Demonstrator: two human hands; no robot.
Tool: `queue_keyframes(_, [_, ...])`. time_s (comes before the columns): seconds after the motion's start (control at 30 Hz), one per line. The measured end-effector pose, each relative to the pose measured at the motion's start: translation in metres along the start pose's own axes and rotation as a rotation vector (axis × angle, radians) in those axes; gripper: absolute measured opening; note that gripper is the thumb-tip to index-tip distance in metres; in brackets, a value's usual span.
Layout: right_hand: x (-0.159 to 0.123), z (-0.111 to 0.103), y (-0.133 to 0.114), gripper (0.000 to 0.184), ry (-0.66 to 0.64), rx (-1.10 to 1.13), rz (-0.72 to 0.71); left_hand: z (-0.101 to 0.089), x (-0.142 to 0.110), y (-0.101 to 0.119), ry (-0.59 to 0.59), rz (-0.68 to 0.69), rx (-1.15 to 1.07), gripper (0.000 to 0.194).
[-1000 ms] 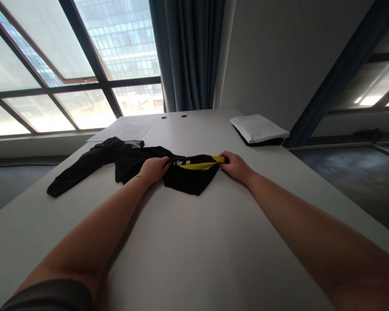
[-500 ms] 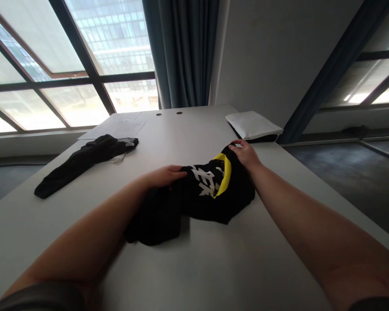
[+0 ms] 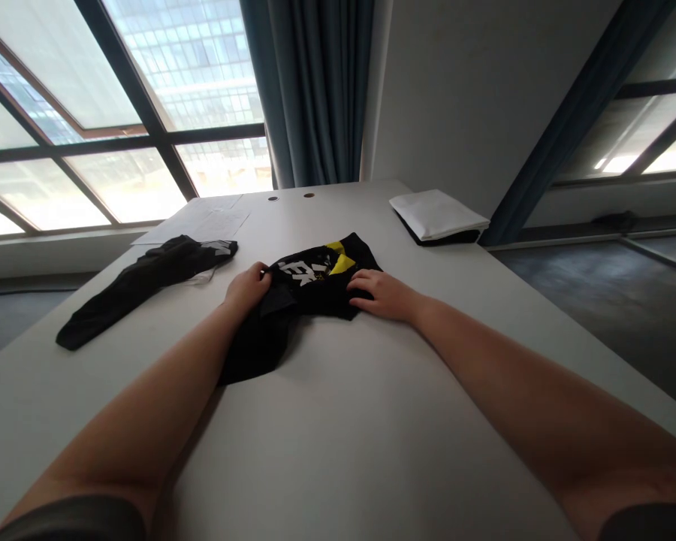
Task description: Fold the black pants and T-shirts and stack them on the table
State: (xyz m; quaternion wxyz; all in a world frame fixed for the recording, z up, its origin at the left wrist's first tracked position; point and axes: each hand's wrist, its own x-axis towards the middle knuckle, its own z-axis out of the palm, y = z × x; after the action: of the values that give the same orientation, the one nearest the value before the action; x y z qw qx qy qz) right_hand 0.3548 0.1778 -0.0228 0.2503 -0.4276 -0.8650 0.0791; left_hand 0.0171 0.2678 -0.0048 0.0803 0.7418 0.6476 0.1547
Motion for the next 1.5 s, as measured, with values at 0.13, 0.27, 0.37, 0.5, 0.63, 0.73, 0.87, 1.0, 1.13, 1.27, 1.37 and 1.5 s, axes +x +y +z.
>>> queue_keyframes(0.13, [0.005,0.018,-0.038,0.027,-0.087,-0.048,-0.057,0.003,-0.009,0.015,-0.018,0.120,0.030,0.042])
queue_keyframes(0.27, [0.006,0.022,-0.043,0.028,-0.112,-0.092,-0.064,0.006,-0.013,0.022,-0.121,0.196,0.168,0.045])
queue_keyframes(0.37, [0.004,0.015,-0.028,0.027,-0.124,-0.072,-0.017,0.005,-0.007,0.015,-0.148,0.176,0.217,0.046])
queue_keyframes(0.5, [0.000,-0.001,-0.003,0.022,-0.150,-0.012,0.124,-0.001,0.007,-0.008,-0.136,0.119,0.251,0.043])
queue_keyframes(0.63, [-0.007,-0.016,0.024,0.012,-0.190,0.073,0.217,-0.016,0.019,-0.042,-0.069,0.035,0.284,0.037])
queue_keyframes(0.73, [-0.014,-0.027,0.046,0.008,-0.164,0.064,0.271,-0.028,0.023,-0.067,-0.038,0.014,0.278,0.029])
queue_keyframes(0.87, [-0.026,-0.035,0.077,0.009,-0.071,-0.011,0.336,-0.026,0.025,-0.078,-0.053,0.071,0.230,0.017])
queue_keyframes(1.0, [-0.038,-0.039,0.105,0.017,0.056,-0.076,0.414,-0.018,0.021,-0.065,-0.068,0.151,0.154,0.025])
queue_keyframes(1.13, [-0.033,-0.039,0.097,0.019,0.294,-0.158,0.390,-0.031,0.005,-0.034,0.070,0.389,0.066,0.046])
queue_keyframes(1.27, [-0.007,-0.026,0.038,0.014,0.220,-0.214,0.264,-0.046,-0.018,0.010,-0.075,0.613,-0.009,0.044])
queue_keyframes(1.37, [0.007,-0.003,-0.009,0.020,0.021,-0.072,0.034,-0.037,-0.030,0.030,-0.369,0.599,0.032,0.056])
queue_keyframes(1.5, [0.009,0.021,-0.028,0.024,-0.113,-0.066,-0.042,-0.015,-0.026,0.023,-0.421,0.573,0.084,0.085])
